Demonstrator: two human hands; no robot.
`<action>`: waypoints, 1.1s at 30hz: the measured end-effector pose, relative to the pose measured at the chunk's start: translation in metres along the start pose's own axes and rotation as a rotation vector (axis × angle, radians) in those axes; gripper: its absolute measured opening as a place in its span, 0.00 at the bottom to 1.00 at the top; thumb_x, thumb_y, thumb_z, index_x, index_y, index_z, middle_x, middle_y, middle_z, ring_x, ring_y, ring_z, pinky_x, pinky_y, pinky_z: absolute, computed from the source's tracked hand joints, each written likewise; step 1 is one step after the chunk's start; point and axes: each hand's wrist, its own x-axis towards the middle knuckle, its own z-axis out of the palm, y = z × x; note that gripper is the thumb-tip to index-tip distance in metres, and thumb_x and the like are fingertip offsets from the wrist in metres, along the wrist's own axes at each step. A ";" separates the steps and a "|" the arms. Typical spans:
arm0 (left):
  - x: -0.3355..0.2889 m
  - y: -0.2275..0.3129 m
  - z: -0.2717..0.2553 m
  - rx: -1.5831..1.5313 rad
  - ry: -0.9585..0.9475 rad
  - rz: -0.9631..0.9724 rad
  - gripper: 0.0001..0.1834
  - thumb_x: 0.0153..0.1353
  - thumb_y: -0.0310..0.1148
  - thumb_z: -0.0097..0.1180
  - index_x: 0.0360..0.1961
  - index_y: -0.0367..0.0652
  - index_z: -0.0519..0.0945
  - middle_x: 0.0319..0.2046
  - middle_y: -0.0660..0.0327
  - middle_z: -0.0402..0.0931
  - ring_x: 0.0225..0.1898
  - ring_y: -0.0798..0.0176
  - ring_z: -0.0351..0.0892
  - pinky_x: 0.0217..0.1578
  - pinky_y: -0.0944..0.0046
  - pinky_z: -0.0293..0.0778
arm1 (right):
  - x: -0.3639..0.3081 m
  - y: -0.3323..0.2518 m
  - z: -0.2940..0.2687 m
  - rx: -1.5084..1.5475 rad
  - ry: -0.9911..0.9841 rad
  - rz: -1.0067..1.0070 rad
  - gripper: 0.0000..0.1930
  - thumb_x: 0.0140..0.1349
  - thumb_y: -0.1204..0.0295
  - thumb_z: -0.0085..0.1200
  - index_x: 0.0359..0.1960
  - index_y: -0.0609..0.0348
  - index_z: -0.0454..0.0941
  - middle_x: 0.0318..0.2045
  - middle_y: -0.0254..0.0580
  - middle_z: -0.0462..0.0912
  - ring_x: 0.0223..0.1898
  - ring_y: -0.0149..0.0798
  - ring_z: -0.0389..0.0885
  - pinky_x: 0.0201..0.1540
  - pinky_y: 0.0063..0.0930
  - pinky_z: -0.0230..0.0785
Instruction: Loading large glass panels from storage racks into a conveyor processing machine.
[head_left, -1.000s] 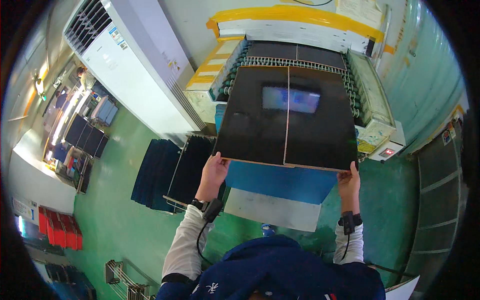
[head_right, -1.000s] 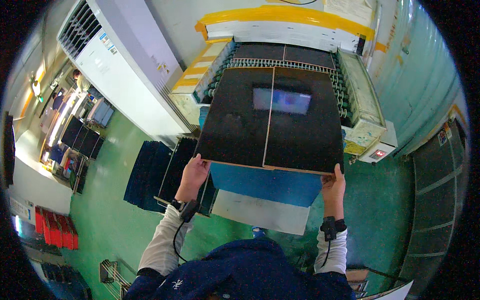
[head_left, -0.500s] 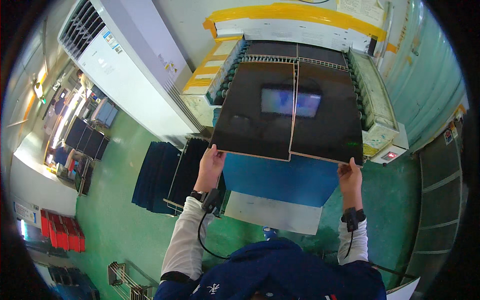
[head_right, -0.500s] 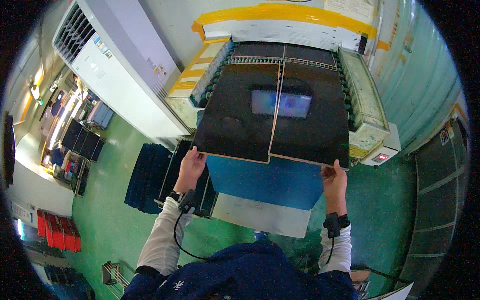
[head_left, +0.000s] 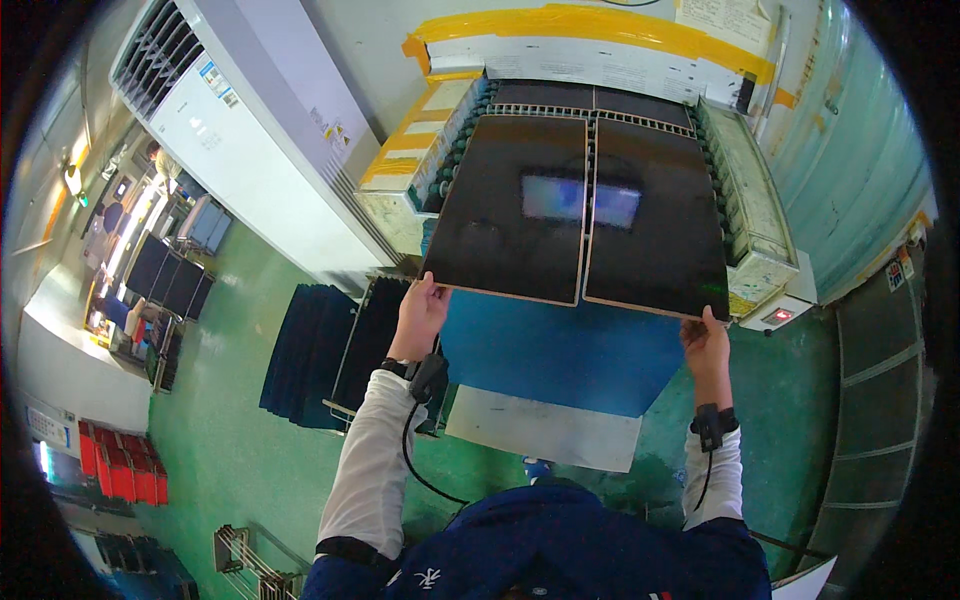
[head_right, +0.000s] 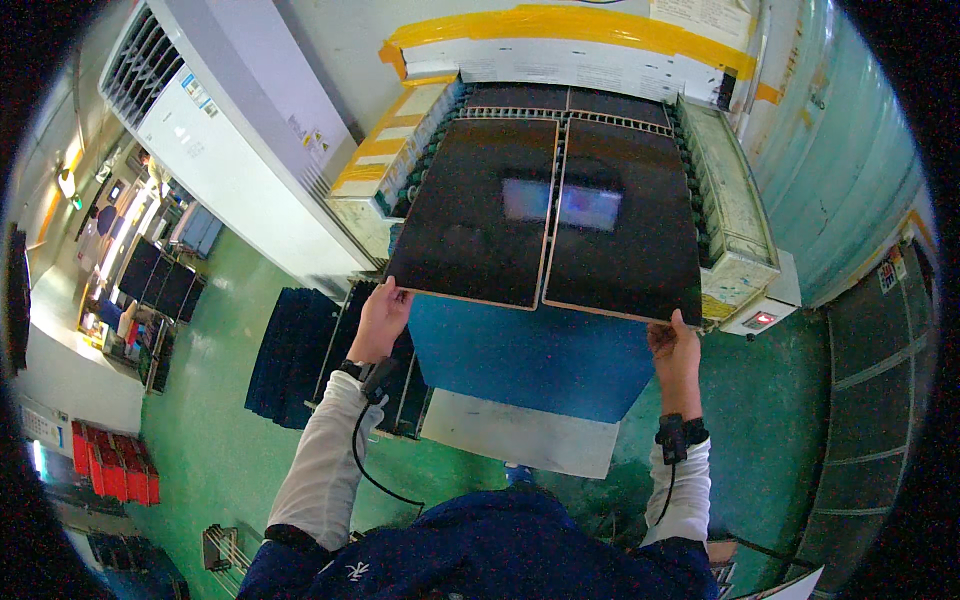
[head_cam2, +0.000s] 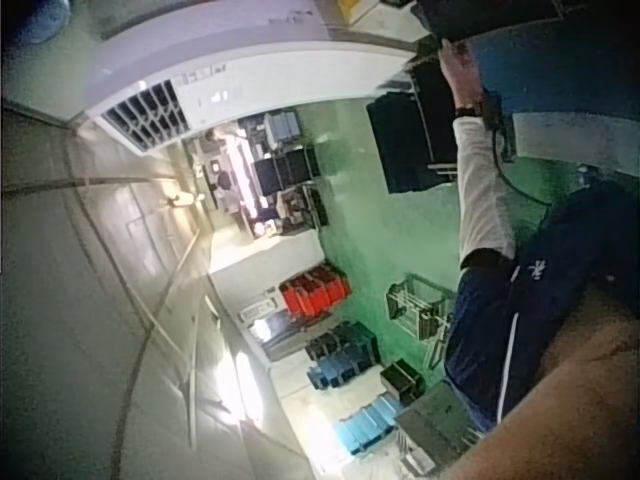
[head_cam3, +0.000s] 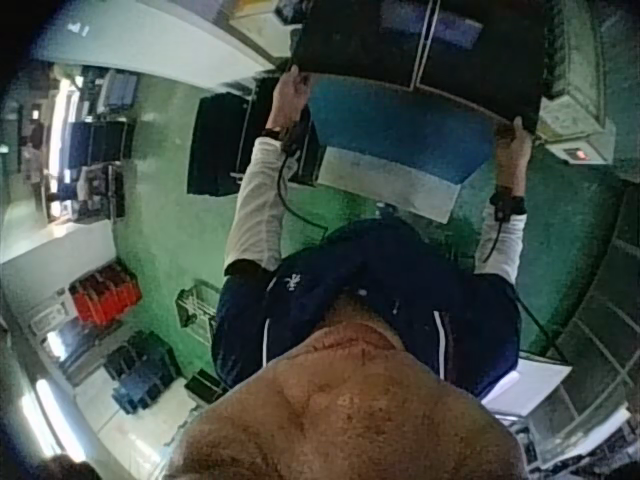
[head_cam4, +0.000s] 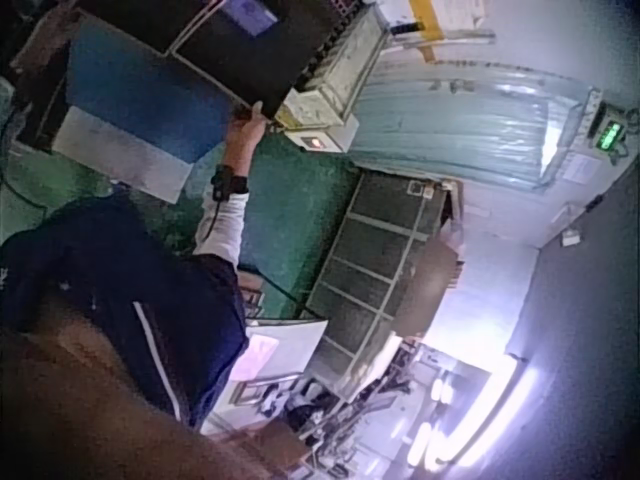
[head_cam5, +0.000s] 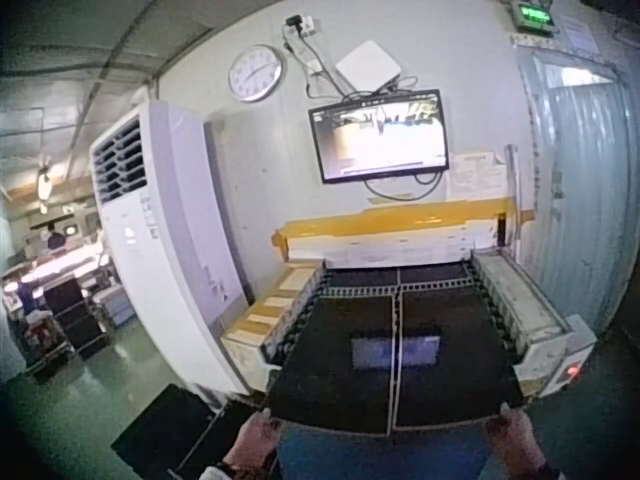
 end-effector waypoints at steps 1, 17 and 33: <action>0.003 0.000 -0.001 0.022 -0.001 0.004 0.07 0.69 0.30 0.47 0.40 0.38 0.75 0.41 0.59 0.78 0.47 0.60 0.76 0.55 0.55 0.70 | 0.002 0.000 -0.001 -0.007 0.011 0.006 0.09 0.66 0.63 0.54 0.36 0.55 0.77 0.28 0.37 0.81 0.30 0.37 0.81 0.32 0.30 0.73; 0.002 0.014 0.009 0.070 -0.130 0.040 0.11 0.68 0.34 0.50 0.47 0.40 0.73 0.50 0.54 0.74 0.56 0.54 0.70 0.63 0.52 0.62 | 0.037 0.000 -0.004 0.089 0.017 -0.032 0.05 0.66 0.68 0.55 0.37 0.55 0.76 0.31 0.36 0.79 0.30 0.37 0.79 0.33 0.30 0.72; -0.174 0.045 -0.144 0.167 0.090 -0.009 0.27 0.70 0.38 0.46 0.64 0.34 0.60 0.60 0.43 0.67 0.59 0.46 0.70 0.60 0.51 0.67 | 0.067 -0.001 -0.005 -0.035 0.020 -0.032 0.13 0.66 0.61 0.55 0.36 0.60 0.72 0.33 0.39 0.75 0.36 0.38 0.76 0.41 0.29 0.70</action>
